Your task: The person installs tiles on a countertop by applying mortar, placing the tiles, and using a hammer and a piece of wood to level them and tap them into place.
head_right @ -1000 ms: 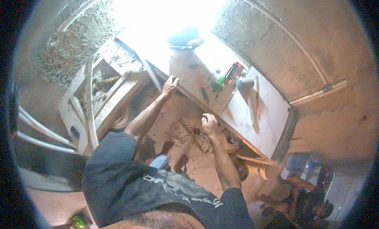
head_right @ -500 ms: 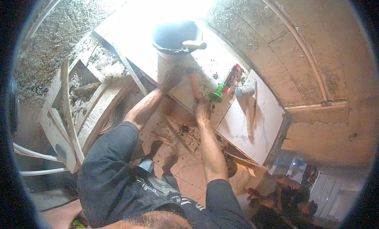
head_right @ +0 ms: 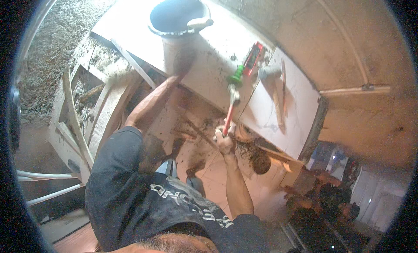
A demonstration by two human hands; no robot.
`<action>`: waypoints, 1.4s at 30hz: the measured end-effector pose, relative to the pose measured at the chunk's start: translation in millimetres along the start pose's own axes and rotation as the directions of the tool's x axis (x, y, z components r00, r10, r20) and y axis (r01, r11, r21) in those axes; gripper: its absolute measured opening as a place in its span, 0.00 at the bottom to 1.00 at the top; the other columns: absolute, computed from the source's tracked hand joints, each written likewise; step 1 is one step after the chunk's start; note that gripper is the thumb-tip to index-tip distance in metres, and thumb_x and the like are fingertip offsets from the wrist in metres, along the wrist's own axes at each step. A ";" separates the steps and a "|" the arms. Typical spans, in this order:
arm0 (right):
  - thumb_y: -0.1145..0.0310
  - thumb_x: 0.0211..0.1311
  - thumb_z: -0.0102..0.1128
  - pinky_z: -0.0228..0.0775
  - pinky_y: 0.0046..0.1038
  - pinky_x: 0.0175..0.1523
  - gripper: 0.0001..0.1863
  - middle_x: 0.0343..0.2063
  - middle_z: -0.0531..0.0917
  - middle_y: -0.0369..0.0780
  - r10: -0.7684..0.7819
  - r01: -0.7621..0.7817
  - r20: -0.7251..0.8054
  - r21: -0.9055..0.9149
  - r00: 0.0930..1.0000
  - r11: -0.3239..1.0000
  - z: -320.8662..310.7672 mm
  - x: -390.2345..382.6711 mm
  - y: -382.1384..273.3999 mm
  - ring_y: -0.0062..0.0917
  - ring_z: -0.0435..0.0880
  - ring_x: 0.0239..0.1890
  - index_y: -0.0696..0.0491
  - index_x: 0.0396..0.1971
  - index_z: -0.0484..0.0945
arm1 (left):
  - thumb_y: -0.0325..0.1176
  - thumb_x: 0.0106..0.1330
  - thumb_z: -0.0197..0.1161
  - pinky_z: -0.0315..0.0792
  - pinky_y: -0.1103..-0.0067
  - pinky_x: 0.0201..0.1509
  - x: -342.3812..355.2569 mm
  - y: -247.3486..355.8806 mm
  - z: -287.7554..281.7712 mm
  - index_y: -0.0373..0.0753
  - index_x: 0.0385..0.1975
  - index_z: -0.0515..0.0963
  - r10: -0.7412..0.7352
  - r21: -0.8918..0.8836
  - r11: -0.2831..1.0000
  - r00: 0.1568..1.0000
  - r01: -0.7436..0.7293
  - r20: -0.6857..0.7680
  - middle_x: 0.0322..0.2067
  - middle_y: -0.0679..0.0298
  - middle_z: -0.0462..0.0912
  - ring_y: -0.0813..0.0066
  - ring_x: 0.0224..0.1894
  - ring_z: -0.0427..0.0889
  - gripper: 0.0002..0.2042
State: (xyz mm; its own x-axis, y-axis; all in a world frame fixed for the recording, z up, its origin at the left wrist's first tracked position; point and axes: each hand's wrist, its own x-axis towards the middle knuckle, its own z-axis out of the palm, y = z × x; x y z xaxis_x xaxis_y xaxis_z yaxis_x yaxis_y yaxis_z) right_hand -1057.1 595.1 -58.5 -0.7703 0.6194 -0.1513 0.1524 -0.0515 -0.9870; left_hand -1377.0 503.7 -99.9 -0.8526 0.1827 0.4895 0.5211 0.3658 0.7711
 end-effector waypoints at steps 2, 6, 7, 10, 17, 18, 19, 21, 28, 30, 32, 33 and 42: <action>0.71 0.59 0.56 0.57 0.12 0.18 0.08 0.18 0.70 0.26 0.274 -0.273 0.021 -0.043 0.962 0.961 -43.9 -51.3 21.3 0.08 0.67 0.16 0.54 0.38 0.72 | 0.36 0.62 0.57 0.68 0.75 0.47 -17.3 12.7 -7.8 0.41 0.45 0.74 -0.046 -0.150 0.987 0.995 0.059 0.089 0.32 0.61 0.80 0.69 0.41 0.76 0.14; 0.67 0.58 0.57 0.55 0.15 0.14 0.08 0.15 0.67 0.27 0.314 -0.337 -0.184 -0.111 0.932 0.935 -107.3 -159.9 91.5 0.09 0.62 0.10 0.53 0.35 0.71 | 0.31 0.63 0.56 0.69 0.81 0.44 -81.3 85.5 -57.7 0.37 0.50 0.70 -0.291 -0.295 0.875 0.904 0.383 0.312 0.36 0.64 0.77 0.81 0.40 0.73 0.16; 0.67 0.58 0.57 0.55 0.16 0.13 0.08 0.14 0.67 0.28 0.389 -0.419 -0.254 -0.076 0.885 0.905 -120.8 -180.2 92.5 0.10 0.62 0.09 0.53 0.35 0.71 | 0.30 0.63 0.56 0.69 0.81 0.43 -104.2 86.9 -63.4 0.34 0.50 0.69 -0.297 -0.267 0.882 0.899 0.387 0.321 0.38 0.63 0.76 0.82 0.39 0.73 0.15; 0.67 0.58 0.56 0.55 0.19 0.11 0.09 0.13 0.67 0.30 0.568 -0.576 -0.408 0.117 0.715 0.809 -163.6 -220.6 98.1 0.13 0.62 0.08 0.52 0.35 0.69 | 0.31 0.64 0.53 0.71 0.79 0.44 -200.2 71.7 -71.7 0.31 0.49 0.69 -0.495 -0.234 0.735 0.739 0.636 0.456 0.40 0.60 0.76 0.77 0.39 0.75 0.16; 0.69 0.58 0.53 0.63 0.25 0.14 0.08 0.17 0.71 0.37 0.704 -0.519 -0.536 0.480 0.465 0.708 -291.0 -243.5 258.7 0.21 0.66 0.10 0.51 0.34 0.65 | 0.26 0.61 0.50 0.71 0.83 0.35 -403.5 18.6 -54.2 0.33 0.35 0.71 -0.732 -0.312 0.329 0.450 0.891 0.511 0.26 0.64 0.72 0.74 0.27 0.72 0.06; 0.70 0.58 0.54 0.65 0.25 0.14 0.08 0.19 0.72 0.37 0.706 -0.474 -0.528 0.522 0.472 0.709 -309.1 -247.8 289.5 0.22 0.69 0.12 0.50 0.33 0.65 | 0.27 0.62 0.51 0.71 0.84 0.34 -409.6 36.3 -38.1 0.33 0.34 0.71 -0.788 -0.306 0.197 0.337 0.931 0.516 0.25 0.64 0.71 0.75 0.25 0.71 0.05; 0.70 0.57 0.54 0.67 0.25 0.15 0.08 0.21 0.72 0.37 0.713 -0.440 -0.511 0.562 0.481 0.700 -319.3 -248.7 297.0 0.23 0.71 0.14 0.49 0.33 0.65 | 0.28 0.62 0.53 0.69 0.85 0.30 -434.7 14.2 -34.2 0.33 0.38 0.70 -0.755 -0.339 0.111 0.301 0.934 0.583 0.29 0.62 0.72 0.75 0.26 0.73 0.08; 0.71 0.56 0.55 0.72 0.27 0.19 0.09 0.27 0.73 0.39 0.779 -0.484 -0.518 0.611 0.354 0.626 -332.8 -242.8 313.3 0.26 0.75 0.20 0.48 0.34 0.64 | 0.31 0.63 0.56 0.65 0.87 0.24 -475.8 -34.3 -23.1 0.32 0.46 0.67 -0.661 -0.340 -0.060 0.218 0.939 0.718 0.36 0.57 0.75 0.75 0.29 0.77 0.15; 0.70 0.55 0.57 0.79 0.36 0.29 0.13 0.31 0.74 0.39 0.834 -0.273 -0.491 0.791 0.251 0.548 -358.6 -244.2 400.3 0.33 0.79 0.29 0.47 0.37 0.64 | 0.30 0.64 0.56 0.68 0.85 0.20 -486.5 7.5 81.9 0.39 0.64 0.49 -0.761 -0.018 0.253 0.211 0.967 0.613 0.58 0.54 0.66 0.65 0.49 0.78 0.31; 0.61 0.59 0.52 0.77 0.40 0.35 0.14 0.35 0.72 0.41 0.903 -0.176 -0.395 0.890 0.168 0.422 -354.9 -233.8 433.3 0.36 0.77 0.34 0.49 0.42 0.63 | 0.29 0.64 0.56 0.66 0.87 0.18 -498.3 -20.7 98.5 0.39 0.64 0.50 -0.741 -0.098 0.223 0.234 0.970 0.630 0.58 0.54 0.65 0.64 0.51 0.76 0.30; 0.55 0.62 0.47 0.73 0.48 0.43 0.22 0.40 0.71 0.44 0.940 -0.086 -0.327 0.938 0.098 0.336 -341.6 -215.0 466.1 0.42 0.75 0.42 0.53 0.49 0.62 | 0.29 0.64 0.55 0.64 0.89 0.15 -512.3 -45.4 105.8 0.40 0.63 0.52 -0.732 -0.181 0.178 0.253 0.967 0.633 0.59 0.54 0.65 0.63 0.52 0.75 0.28; 0.58 0.61 0.49 0.71 0.51 0.45 0.23 0.42 0.71 0.46 0.937 -0.055 -0.344 0.936 0.063 0.347 -330.7 -204.6 480.0 0.45 0.75 0.44 0.56 0.51 0.61 | 0.29 0.64 0.55 0.63 0.90 0.14 -513.9 -57.3 109.0 0.40 0.62 0.52 -0.727 -0.229 0.159 0.271 0.960 0.631 0.59 0.54 0.65 0.63 0.53 0.75 0.28; 0.44 0.65 0.39 0.60 0.29 0.29 0.31 0.45 0.77 0.47 0.970 0.172 -0.186 0.972 0.160 0.158 -306.7 -170.5 542.3 0.37 0.78 0.40 0.59 0.51 0.64 | 0.32 0.64 0.56 0.70 0.84 0.28 -484.0 1.3 126.3 0.39 0.53 0.69 -0.837 -0.172 0.292 0.339 0.941 0.429 0.43 0.61 0.77 0.73 0.37 0.79 0.17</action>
State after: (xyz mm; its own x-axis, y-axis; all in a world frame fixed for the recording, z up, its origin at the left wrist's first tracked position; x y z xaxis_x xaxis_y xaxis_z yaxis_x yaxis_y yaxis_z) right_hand -653.1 701.8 -551.2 0.1398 0.1942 -0.9710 -0.7108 -0.6630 -0.2349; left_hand -968.4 531.0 -387.3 -0.7417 0.1473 -0.6544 -0.6431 0.1214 0.7561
